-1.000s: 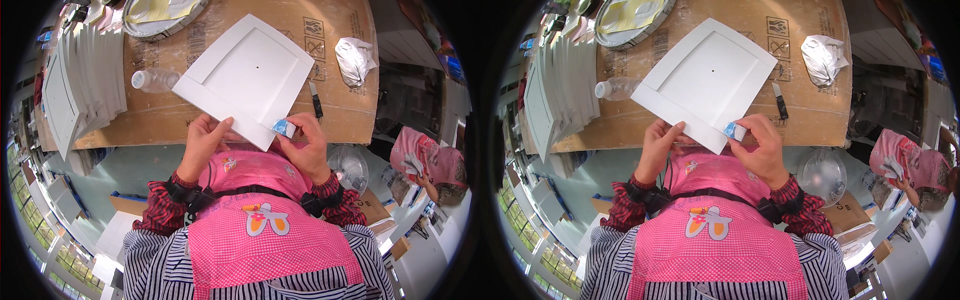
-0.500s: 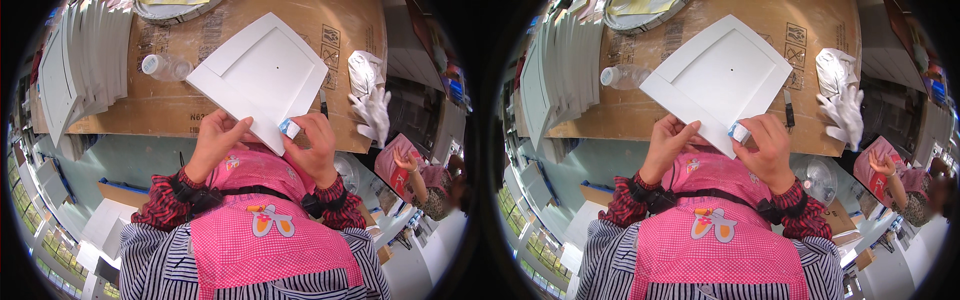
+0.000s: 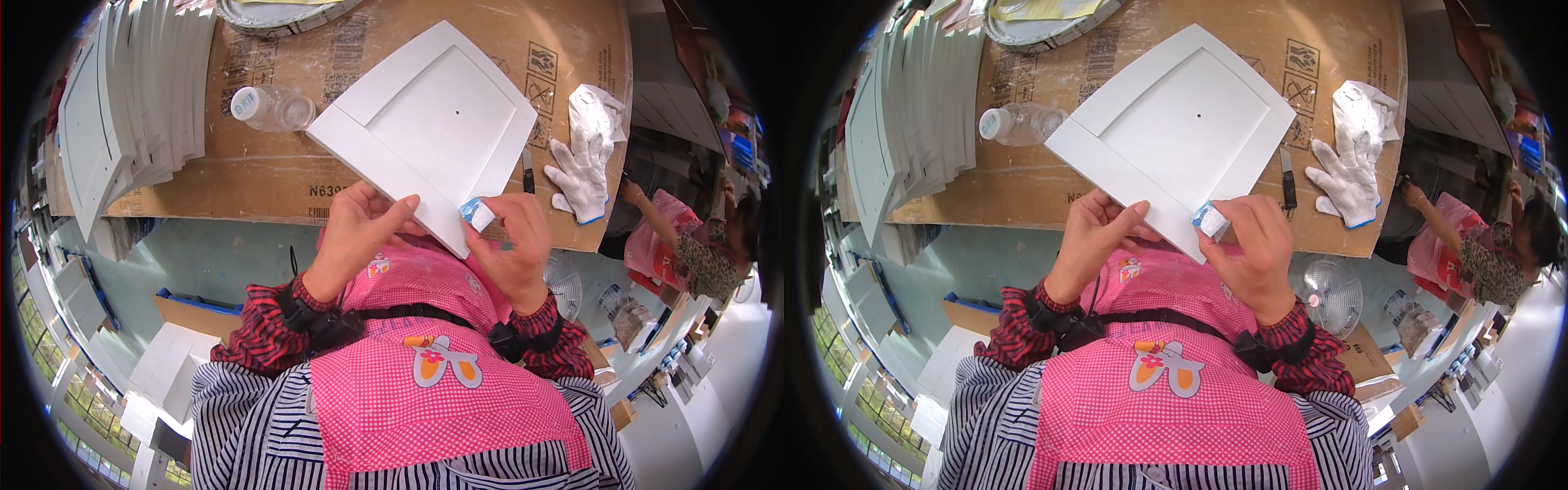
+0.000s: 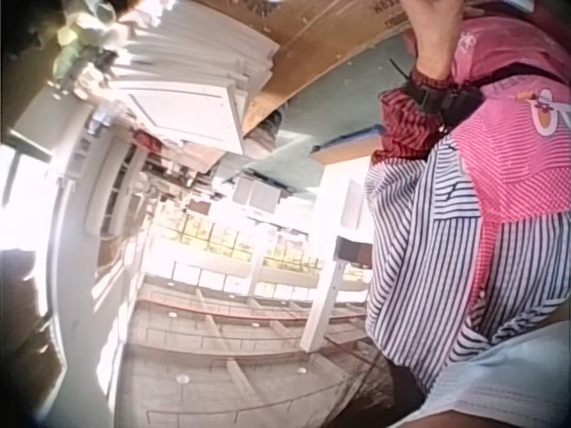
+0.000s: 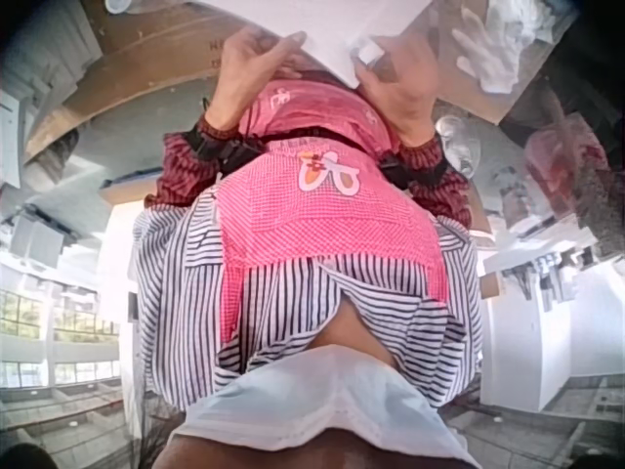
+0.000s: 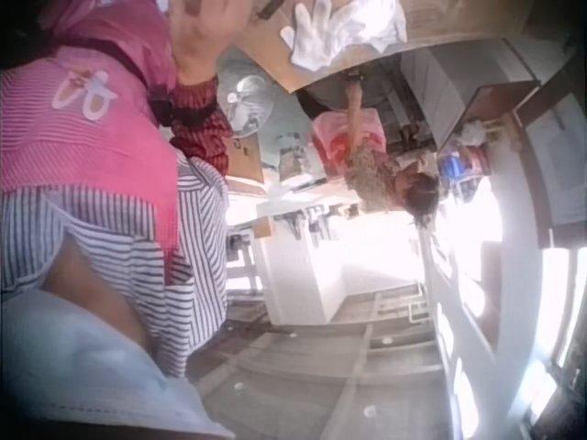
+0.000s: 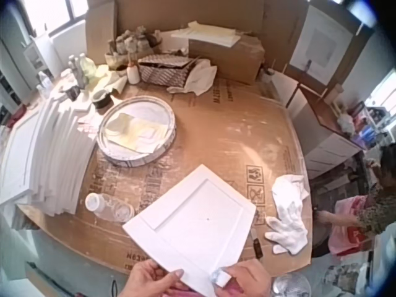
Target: Cleaning and inspecting a white cabinet door in a furniture manufacturing facility.
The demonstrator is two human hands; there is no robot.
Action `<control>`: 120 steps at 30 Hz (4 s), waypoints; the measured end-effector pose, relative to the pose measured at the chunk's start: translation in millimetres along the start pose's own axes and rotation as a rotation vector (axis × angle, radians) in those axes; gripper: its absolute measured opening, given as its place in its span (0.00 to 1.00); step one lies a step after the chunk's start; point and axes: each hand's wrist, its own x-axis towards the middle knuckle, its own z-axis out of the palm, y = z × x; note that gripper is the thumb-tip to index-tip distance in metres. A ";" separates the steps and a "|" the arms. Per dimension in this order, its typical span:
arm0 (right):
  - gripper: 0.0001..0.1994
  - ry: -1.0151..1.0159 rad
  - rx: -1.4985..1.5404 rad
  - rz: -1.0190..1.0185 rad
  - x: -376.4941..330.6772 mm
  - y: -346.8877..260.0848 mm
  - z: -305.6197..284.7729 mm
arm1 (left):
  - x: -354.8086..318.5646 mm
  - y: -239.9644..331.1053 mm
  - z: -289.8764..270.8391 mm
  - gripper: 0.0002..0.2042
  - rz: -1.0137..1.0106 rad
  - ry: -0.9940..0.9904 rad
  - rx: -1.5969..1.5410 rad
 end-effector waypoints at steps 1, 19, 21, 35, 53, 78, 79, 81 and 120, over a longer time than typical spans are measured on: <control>0.20 0.008 0.005 0.013 0.6 -1.0 0.4 | 0.0 0.2 0.6 0.13 -0.003 -0.003 -0.017; 0.16 0.025 0.159 0.317 -14.9 -1.5 -17.4 | 1.0 -1.6 -3.1 0.14 -0.008 -0.016 -0.030; 0.14 0.039 0.260 0.424 -18.8 6.1 -15.8 | 1.0 -2.2 -4.4 0.14 -0.009 -0.012 -0.012; 0.15 0.035 0.764 0.671 41.4 55.4 44.1 | 43.7 -52.4 -68.7 0.12 -0.173 0.113 0.055; 0.16 0.297 -0.098 0.159 294.9 24.6 225.8 | 32.3 -13.3 -83.8 0.15 -0.118 -0.230 0.619; 0.25 0.051 -0.466 0.334 76.4 85.0 109.2 | 52.9 -9.2 -117.4 0.16 -0.219 -0.293 0.498; 0.23 0.070 -0.205 0.296 86.6 75.1 107.7 | 51.9 -9.3 -117.5 0.16 -0.238 -0.281 0.520; 0.19 -0.026 0.751 0.472 127.3 27.4 102.7 | 52.0 -13.1 -115.8 0.17 -0.200 -0.292 0.553; 0.16 0.454 -0.128 0.617 -34.9 184.6 -77.1 | 31.8 -30.3 20.6 0.09 -0.032 -0.677 0.840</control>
